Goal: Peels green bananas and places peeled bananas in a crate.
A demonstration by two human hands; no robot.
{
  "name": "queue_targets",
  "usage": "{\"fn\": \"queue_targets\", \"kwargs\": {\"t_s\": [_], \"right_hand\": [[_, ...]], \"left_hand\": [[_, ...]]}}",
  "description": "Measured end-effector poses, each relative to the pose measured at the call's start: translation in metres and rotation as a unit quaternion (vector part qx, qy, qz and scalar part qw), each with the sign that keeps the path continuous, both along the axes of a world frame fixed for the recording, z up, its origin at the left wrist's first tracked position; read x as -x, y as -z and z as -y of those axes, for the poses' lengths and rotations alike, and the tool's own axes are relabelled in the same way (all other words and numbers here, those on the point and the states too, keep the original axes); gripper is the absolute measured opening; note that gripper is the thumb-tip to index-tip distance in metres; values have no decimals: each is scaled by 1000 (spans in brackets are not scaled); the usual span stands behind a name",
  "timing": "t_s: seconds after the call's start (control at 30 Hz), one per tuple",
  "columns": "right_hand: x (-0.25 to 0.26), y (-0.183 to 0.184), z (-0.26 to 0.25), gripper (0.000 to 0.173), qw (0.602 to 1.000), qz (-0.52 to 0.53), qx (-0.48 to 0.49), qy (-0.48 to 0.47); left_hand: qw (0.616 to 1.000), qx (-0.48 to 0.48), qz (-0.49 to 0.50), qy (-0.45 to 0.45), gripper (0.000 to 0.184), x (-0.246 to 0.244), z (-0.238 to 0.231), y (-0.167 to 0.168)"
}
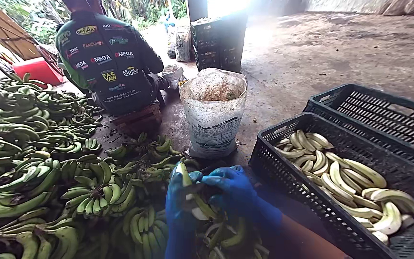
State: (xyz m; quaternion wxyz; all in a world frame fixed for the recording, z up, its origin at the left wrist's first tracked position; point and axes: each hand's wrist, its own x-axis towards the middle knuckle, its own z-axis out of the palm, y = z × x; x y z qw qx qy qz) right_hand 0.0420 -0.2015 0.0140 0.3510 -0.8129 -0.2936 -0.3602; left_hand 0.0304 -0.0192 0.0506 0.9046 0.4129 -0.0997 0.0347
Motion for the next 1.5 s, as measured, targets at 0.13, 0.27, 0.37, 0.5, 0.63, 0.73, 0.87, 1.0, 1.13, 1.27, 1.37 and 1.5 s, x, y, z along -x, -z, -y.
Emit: {"fn": "queue_targets", "kwargs": {"t_s": [0.13, 0.27, 0.37, 0.5, 0.63, 0.73, 0.87, 1.0, 1.13, 1.27, 1.37, 1.5], "right_hand": [[-8, -8, -2, 38, 987, -123, -93, -32], [-32, -13, 22, 54, 934, -325, -148, -11], [-20, 0, 24, 47, 983, -164, -70, -44], [3, 4, 18, 42, 994, -22, 63, -88], [6, 0, 11, 39, 993, -87, 46, -59], [-15, -4, 11, 41, 975, -185, -120, 19], [-26, -13, 31, 49, 919, -296, -255, -59], [-4, -3, 33, 51, 970, -193, -39, -145], [12, -7, 35, 52, 959, -178, 79, -205], [11, -5, 23, 46, 976, -179, 38, -121], [-6, 5, 18, 42, 985, -151, -86, 8], [-18, 1, 37, 50, 913, -306, -272, -3]], "left_hand": [[974, -202, 82, -58, 72, 3, 4, 0], [980, -160, 115, 27, 72, 4, 4, -2], [999, 11, -12, 48, 57, -10, -12, -3], [961, 188, -129, 158, 56, -18, -29, -3], [981, 121, -84, 128, 38, -7, -5, 2], [975, 131, -65, 169, 38, 1, 10, 5], [972, 128, -41, 192, 43, -6, -1, 5], [992, 51, -61, 95, 36, -13, -22, 15], [991, 6, -109, 80, 40, -11, -26, 5], [990, -133, -42, 25, 42, 1, -12, 8], [995, -70, -60, 41, 39, 7, 2, 15], [995, -3, -50, 87, 38, -2, -14, 22]]}}
